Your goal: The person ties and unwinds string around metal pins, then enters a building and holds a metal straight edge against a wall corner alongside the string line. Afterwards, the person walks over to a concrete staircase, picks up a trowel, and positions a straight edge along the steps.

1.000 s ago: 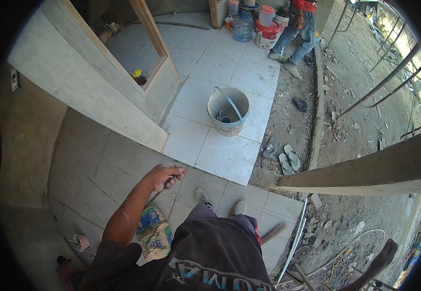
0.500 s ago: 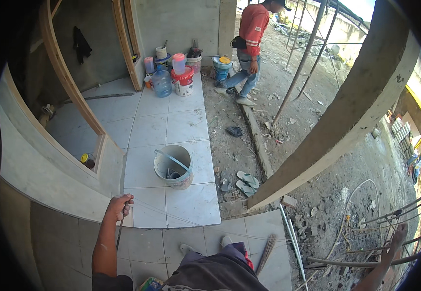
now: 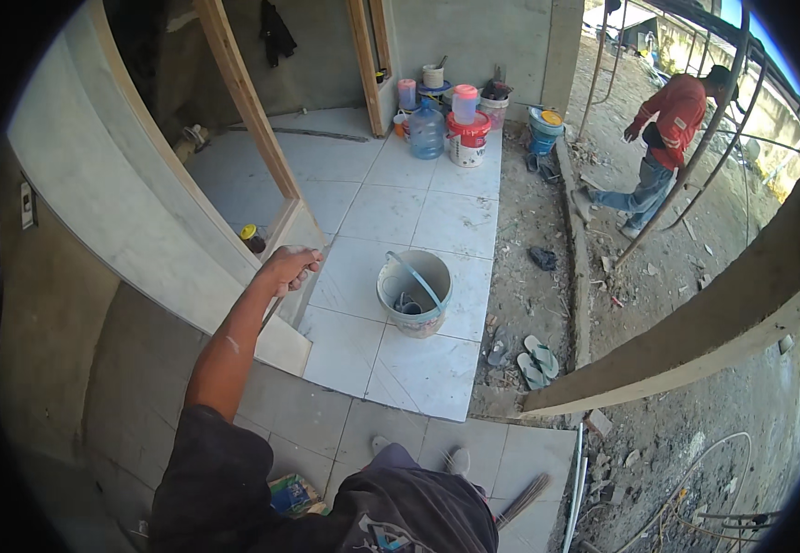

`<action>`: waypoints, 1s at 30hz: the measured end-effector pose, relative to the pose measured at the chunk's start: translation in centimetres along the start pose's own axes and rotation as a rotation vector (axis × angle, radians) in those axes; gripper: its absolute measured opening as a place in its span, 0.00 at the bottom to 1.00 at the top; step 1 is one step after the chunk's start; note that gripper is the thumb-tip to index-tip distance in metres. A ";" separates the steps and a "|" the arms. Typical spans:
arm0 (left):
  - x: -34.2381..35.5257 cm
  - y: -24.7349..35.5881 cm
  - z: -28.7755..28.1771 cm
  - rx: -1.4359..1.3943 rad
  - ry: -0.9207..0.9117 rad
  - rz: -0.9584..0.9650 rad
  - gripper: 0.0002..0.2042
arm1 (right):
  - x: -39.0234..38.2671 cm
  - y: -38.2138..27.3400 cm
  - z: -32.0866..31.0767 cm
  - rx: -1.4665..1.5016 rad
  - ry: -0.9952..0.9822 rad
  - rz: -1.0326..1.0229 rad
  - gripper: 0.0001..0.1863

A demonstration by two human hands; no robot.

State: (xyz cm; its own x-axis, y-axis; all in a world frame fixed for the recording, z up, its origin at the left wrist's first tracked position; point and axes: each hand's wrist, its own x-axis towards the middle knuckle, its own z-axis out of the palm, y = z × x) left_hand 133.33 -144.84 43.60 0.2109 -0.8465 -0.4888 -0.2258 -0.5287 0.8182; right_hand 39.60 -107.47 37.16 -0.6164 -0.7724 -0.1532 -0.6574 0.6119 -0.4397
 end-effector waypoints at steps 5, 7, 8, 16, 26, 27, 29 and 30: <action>-5.8 3.3 2.8 -0.004 -0.064 0.018 0.13 | -4.3 -7.7 11.9 0.069 -0.274 -0.046 0.29; -7.5 4.2 3.9 -0.026 -0.152 0.004 0.14 | -8.0 -10.1 16.4 0.096 -0.375 -0.043 0.31; -8.3 4.6 4.4 -0.021 -0.145 0.002 0.14 | -10.1 -11.3 18.6 0.110 -0.425 -0.039 0.33; -15.8 7.5 9.5 -0.132 -0.361 0.018 0.14 | -17.4 -48.9 19.5 0.672 -0.421 -1.038 0.21; -20.2 5.5 11.5 -0.239 -0.309 0.028 0.13 | -20.6 -56.7 23.2 0.787 -0.516 -1.114 0.13; -20.2 5.1 11.1 -0.220 -0.244 0.038 0.14 | -20.5 -55.2 22.8 0.913 -0.662 -1.016 0.14; -19.7 4.7 10.4 -0.176 -0.173 0.029 0.14 | -18.7 -50.2 20.7 0.950 -0.843 -0.772 0.19; -19.5 4.3 9.9 -0.123 -0.110 0.020 0.14 | -17.3 -47.3 20.2 0.979 -0.800 -0.728 0.20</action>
State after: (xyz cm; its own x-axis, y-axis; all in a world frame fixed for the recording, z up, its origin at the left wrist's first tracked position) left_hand 118.78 -131.28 53.65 0.1006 -0.8623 -0.4964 -0.1097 -0.5055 0.8558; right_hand 90.13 -126.48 42.78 0.3330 -0.9407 0.0648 0.0412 -0.0541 -0.9977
